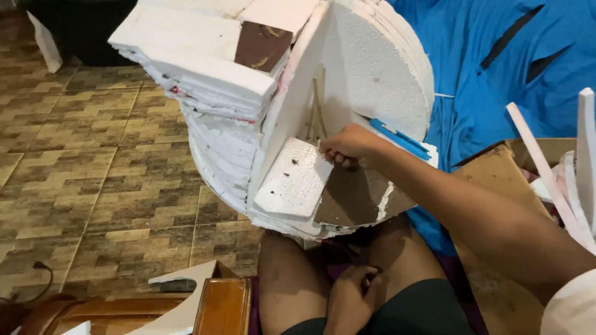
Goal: Refining and assembling a complex foam structure using scraps and a candle for heat-bonding.
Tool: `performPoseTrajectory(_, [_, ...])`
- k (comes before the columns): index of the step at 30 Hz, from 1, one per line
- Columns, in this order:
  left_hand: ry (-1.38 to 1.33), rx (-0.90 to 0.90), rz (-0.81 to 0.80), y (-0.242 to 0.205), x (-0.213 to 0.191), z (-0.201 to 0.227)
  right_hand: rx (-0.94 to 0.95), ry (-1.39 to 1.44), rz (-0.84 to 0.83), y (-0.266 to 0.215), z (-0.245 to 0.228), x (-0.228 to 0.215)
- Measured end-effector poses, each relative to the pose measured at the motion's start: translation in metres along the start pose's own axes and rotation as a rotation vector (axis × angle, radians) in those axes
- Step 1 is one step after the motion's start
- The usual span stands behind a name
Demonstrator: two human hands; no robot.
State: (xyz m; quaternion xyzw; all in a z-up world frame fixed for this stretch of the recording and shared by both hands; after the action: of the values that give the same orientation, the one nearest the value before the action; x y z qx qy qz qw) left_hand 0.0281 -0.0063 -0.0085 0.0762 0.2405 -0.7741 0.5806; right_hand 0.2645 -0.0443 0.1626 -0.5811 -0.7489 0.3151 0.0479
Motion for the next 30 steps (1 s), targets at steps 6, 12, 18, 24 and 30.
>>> performPoseTrajectory(6, [-0.047, 0.169, 0.122, -0.001, 0.005, -0.007, 0.023, -0.085, 0.076, 0.002, -0.004, 0.003])
performPoseTrajectory(12, [-0.044, 0.156, 0.08, -0.004, 0.001, -0.004, 0.037, -0.137, 0.076, 0.012, -0.003, 0.003])
performPoseTrajectory(18, [-0.035, 0.121, 0.051, -0.003, 0.001, -0.006, 0.065, -0.153, 0.056, 0.006, -0.007, 0.001])
performPoseTrajectory(24, [0.011, 0.03, -0.034, -0.003, -0.003, -0.001, 0.065, -0.18, 0.048, 0.003, -0.01, -0.005])
performPoseTrajectory(30, [0.042, -0.003, -0.073, 0.002, 0.002, -0.005, 0.069, -0.184, 0.022, 0.001, -0.009, -0.014])
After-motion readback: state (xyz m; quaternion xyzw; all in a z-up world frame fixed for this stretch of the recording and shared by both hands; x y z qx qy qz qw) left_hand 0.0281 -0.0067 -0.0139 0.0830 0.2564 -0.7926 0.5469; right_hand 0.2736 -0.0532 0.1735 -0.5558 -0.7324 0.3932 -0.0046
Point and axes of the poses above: each hand's wrist, its own y-axis towards the middle knuckle, its own x-axis out of the palm, z = x × y, the point moved 3 cm from there along y, towards the middle knuckle, and after that the axes turned 4 degrees about y, right-handed, at the moved point
